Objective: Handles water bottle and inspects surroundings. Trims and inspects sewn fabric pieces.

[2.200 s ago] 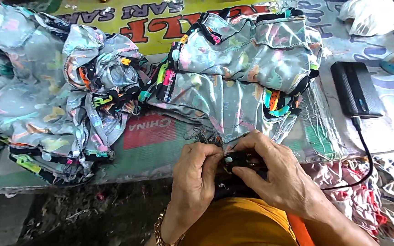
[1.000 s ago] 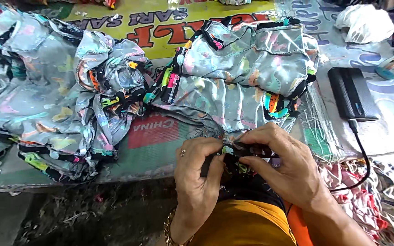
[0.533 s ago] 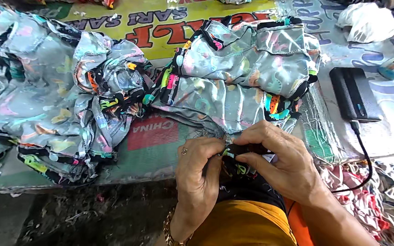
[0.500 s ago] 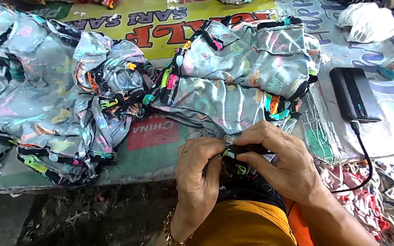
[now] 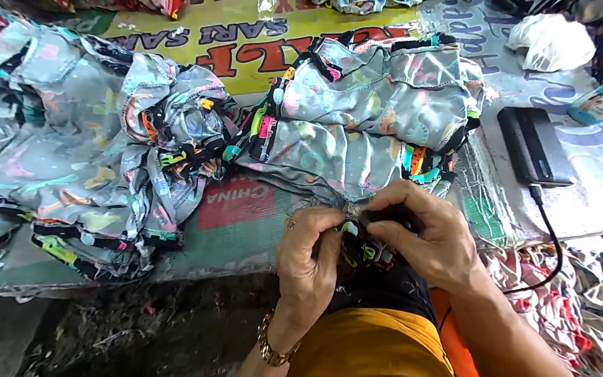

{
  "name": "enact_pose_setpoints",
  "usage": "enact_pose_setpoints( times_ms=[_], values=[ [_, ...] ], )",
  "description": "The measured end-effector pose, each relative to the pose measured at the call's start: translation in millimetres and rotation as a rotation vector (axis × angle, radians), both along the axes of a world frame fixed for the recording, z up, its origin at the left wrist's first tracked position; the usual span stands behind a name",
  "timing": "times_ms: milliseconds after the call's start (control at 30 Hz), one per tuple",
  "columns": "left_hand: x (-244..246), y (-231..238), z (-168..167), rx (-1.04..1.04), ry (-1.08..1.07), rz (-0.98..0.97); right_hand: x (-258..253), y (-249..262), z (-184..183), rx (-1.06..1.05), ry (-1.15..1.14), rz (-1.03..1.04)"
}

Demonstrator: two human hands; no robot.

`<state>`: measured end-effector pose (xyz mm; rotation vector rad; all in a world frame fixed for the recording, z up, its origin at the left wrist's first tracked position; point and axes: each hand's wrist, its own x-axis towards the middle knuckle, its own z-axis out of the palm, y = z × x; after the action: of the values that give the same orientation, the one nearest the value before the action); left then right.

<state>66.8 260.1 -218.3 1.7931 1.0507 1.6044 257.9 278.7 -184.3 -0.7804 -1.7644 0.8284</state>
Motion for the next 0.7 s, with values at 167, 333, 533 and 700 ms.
enact_pose_setpoints(
  times_ms=[167,333,533,700],
  values=[
    [-4,-2,6,-0.092,-0.134,-0.079,-6,-19,-3,0.193,-0.459,-0.106],
    [-11,6,4,-0.094,-0.211,-0.149,-9,-24,12,0.301,-0.611,0.011],
    [-11,-1,15,0.035,-0.183,-0.052,28,52,91,0.232,-0.341,-0.040],
    [36,-59,96,0.041,-0.129,-0.706,43,137,108,0.178,-0.547,-0.766]
  ],
)
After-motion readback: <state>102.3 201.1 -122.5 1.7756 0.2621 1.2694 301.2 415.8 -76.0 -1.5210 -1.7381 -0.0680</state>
